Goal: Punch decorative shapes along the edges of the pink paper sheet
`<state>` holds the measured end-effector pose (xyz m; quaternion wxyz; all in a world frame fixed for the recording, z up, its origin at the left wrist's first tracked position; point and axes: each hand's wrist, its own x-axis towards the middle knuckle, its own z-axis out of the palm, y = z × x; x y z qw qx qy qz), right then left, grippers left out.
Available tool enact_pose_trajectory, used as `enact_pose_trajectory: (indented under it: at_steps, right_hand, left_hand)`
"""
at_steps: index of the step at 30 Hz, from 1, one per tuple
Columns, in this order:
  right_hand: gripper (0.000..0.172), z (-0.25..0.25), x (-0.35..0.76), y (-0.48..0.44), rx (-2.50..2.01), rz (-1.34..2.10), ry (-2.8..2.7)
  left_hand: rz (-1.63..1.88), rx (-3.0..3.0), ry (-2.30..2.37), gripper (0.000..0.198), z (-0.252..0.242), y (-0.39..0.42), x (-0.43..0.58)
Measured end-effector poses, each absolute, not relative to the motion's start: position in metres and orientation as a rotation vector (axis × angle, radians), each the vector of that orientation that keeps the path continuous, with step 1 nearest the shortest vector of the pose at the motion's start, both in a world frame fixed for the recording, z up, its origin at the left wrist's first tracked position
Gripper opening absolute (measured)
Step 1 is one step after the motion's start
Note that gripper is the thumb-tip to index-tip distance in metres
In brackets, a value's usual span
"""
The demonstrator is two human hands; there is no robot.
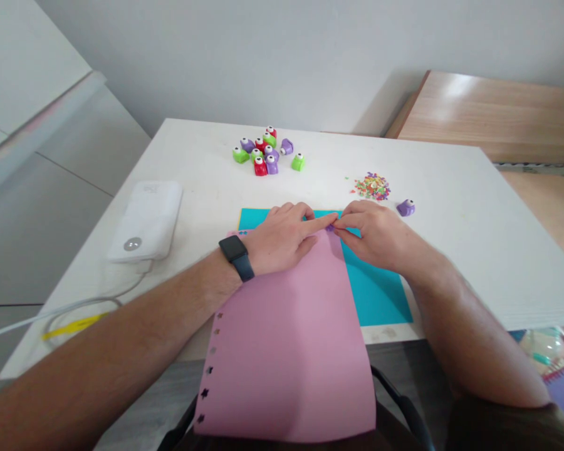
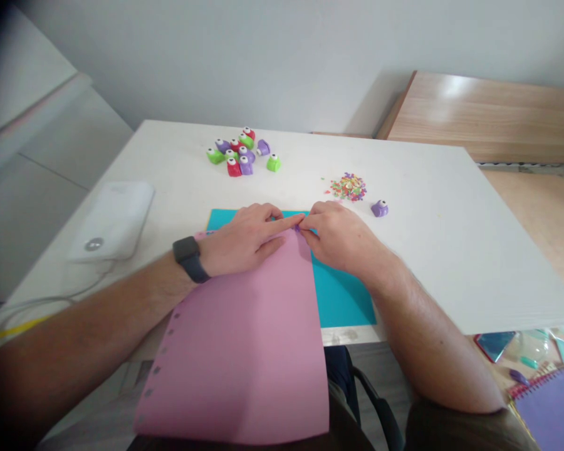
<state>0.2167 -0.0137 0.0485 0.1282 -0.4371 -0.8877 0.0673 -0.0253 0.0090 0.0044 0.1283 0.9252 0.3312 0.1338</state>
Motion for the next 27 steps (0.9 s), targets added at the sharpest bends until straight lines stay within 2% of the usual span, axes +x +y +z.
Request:
enact_pose_trajectory:
  at_steps: [18, 27]
  right_hand:
    - [0.023, 0.0486, 0.2157, -0.0126, -1.283, 0.182, -2.625]
    - [0.016, 0.0486, 0.2173, -0.0122, -1.223, 0.189, -2.490]
  left_hand:
    - [0.367, 2.723, 0.963, 0.054, 0.0092, 0.0073, -0.0221]
    - [0.474, 2.695, 0.986, 0.054, 0.0014, 0.0049, -0.0262]
